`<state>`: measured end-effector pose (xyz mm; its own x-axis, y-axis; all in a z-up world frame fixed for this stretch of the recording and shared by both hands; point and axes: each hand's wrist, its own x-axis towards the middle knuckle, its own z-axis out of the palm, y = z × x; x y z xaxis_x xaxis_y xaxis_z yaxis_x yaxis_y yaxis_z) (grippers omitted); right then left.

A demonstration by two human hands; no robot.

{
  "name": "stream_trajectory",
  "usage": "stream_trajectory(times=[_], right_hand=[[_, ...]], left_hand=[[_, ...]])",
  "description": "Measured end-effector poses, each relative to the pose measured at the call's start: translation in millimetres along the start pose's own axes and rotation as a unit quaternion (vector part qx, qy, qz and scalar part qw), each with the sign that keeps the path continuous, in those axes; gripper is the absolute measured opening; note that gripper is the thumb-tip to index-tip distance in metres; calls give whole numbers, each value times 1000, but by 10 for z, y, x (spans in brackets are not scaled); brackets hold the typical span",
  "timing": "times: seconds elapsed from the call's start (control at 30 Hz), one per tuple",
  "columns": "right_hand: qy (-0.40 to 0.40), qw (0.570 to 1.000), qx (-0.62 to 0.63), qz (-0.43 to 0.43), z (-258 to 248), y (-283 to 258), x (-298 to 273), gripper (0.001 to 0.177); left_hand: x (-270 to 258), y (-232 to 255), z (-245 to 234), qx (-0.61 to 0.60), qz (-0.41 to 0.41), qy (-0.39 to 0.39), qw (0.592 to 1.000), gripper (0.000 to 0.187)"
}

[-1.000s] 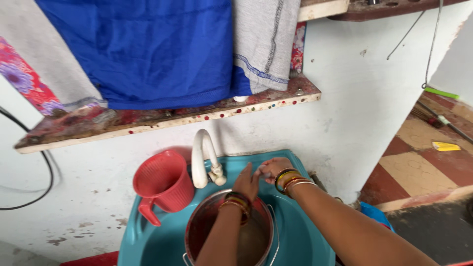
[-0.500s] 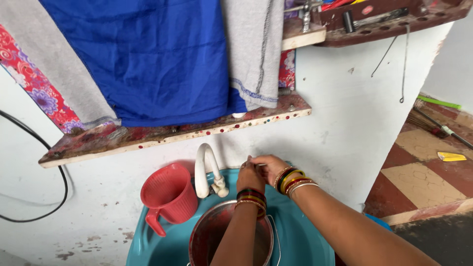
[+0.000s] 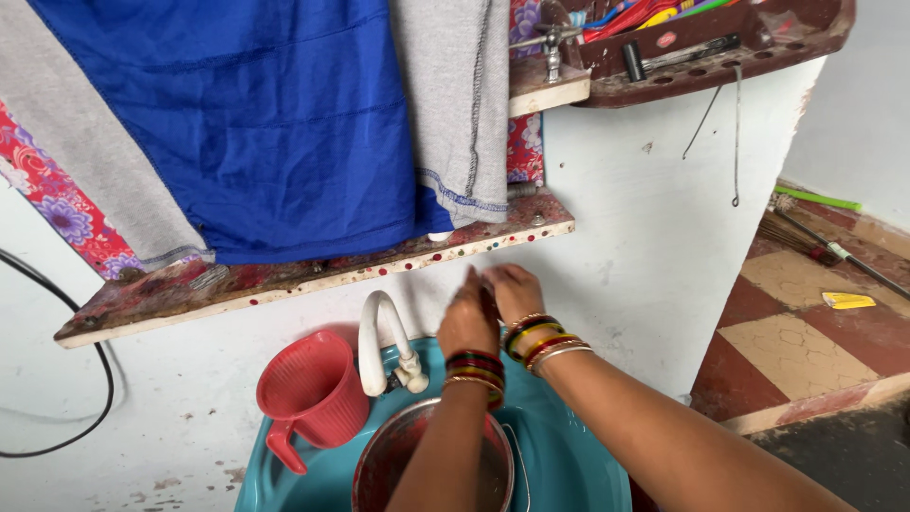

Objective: The person cleans a sink area by pouring water from a mug, scrubbing the basin with a sponge and a scouring pad, and rinsing the surface with water.

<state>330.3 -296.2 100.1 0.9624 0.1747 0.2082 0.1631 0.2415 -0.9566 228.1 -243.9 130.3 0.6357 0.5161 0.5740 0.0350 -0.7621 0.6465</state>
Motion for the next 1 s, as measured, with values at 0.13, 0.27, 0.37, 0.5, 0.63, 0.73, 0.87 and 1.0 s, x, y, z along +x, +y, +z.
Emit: stream_trajectory(times=[0.13, 0.27, 0.37, 0.5, 0.63, 0.73, 0.87, 1.0], right_hand=[[-24, 991, 129, 30, 262, -314, -12, 15], [-26, 997, 74, 1, 366, -432, -178, 13], [-46, 996, 77, -30, 456, -528, -450, 14], [-90, 980, 140, -108, 636, -787, -885, 13], [-151, 957, 70, -237, 800, -1160, -1245, 9], [-171, 926, -27, -335, 976, -1419, -1383, 13], [-180, 831, -137, -508, 1238, -1661, -1333, 30], [-164, 783, -251, -545, 1463, -1666, -1188, 45]], left_hand=[[224, -32, -247, 10, 47, 28, 998, 28], [201, -11, -568, 70, 118, 38, 990, 26], [125, 78, -837, 72, 123, 42, 989, 30], [35, 103, -1257, 46, 119, 39, 991, 31], [56, 17, -1655, 11, 198, 99, 975, 29], [125, -71, -1934, 12, 157, 157, 975, 29], [396, -218, -2159, 73, 200, 234, 949, 24], [668, -469, -2312, 134, 218, 236, 937, 31]])
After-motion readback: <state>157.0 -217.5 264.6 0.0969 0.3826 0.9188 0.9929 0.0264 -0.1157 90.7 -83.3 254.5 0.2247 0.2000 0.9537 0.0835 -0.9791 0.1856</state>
